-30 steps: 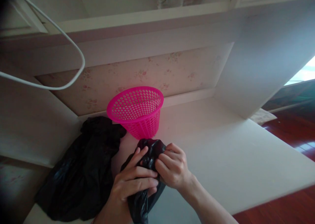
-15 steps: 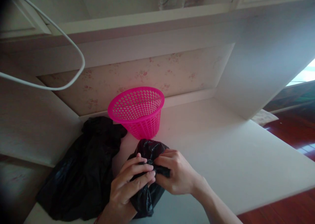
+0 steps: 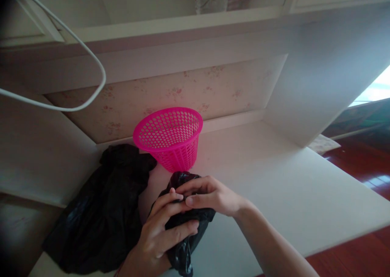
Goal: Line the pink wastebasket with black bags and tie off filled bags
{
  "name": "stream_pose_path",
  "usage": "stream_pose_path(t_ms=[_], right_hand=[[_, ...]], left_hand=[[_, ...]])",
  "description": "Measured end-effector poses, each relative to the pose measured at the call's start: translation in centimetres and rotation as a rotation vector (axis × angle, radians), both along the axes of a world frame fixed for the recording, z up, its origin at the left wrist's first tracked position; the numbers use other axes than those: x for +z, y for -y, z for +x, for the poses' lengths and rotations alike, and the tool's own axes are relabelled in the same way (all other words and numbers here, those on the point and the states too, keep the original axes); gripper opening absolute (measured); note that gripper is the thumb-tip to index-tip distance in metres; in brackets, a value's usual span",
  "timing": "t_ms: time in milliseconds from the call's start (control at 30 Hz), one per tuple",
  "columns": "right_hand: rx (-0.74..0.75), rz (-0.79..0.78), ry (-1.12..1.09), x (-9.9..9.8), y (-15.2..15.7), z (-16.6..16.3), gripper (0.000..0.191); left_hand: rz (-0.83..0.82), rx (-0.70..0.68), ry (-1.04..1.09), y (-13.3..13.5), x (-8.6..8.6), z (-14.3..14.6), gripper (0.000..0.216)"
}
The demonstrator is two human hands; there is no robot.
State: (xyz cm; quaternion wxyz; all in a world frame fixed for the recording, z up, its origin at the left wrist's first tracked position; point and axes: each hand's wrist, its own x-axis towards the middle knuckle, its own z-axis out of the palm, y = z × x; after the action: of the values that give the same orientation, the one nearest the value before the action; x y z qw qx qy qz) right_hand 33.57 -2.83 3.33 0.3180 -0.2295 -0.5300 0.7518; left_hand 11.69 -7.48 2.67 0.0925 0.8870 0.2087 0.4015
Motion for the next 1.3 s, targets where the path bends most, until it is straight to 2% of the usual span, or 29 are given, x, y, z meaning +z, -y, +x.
stream_pose_path(t_ms=[200,400,500,567,767,967,1100,1300], right_hand=[[0.02,-0.057,-0.061,-0.8,-0.1,0.0,0.041],[-0.151,-0.361,-0.11,-1.3,-0.3,-0.6,0.03],[-0.178,-0.412,-0.079,-1.0,-0.2,-0.5,0.037],[-0.197,-0.383,-0.053,-0.8,-0.2,-0.5,0.042],[-0.393,-0.157,0.045,-0.6,-0.8,-1.1,0.032],[-0.441,-0.239,0.019,-0.5,-1.1,-2.0,0.039],[-0.552,-0.222,0.008,-0.8,-1.6,-2.2,0.041],[-0.708,-0.156,0.056,-3.0,-3.3,-2.0,0.047]], left_hand=[[0.025,0.007,-0.02,0.2,0.1,-0.3,0.027],[0.051,0.038,0.006,-0.3,-1.4,-0.1,0.035],[0.088,0.078,0.045,-0.2,-1.6,-0.1,0.031],[0.123,0.108,0.066,-0.1,-1.5,-0.2,0.027],[0.232,0.192,-0.023,0.0,-0.9,-0.7,0.034],[0.27,0.243,-0.032,0.3,-0.4,-0.8,0.033],[0.298,0.244,-0.062,0.8,-0.8,-0.8,0.035],[0.241,0.19,-0.119,1.8,-2.4,-1.0,0.033]])
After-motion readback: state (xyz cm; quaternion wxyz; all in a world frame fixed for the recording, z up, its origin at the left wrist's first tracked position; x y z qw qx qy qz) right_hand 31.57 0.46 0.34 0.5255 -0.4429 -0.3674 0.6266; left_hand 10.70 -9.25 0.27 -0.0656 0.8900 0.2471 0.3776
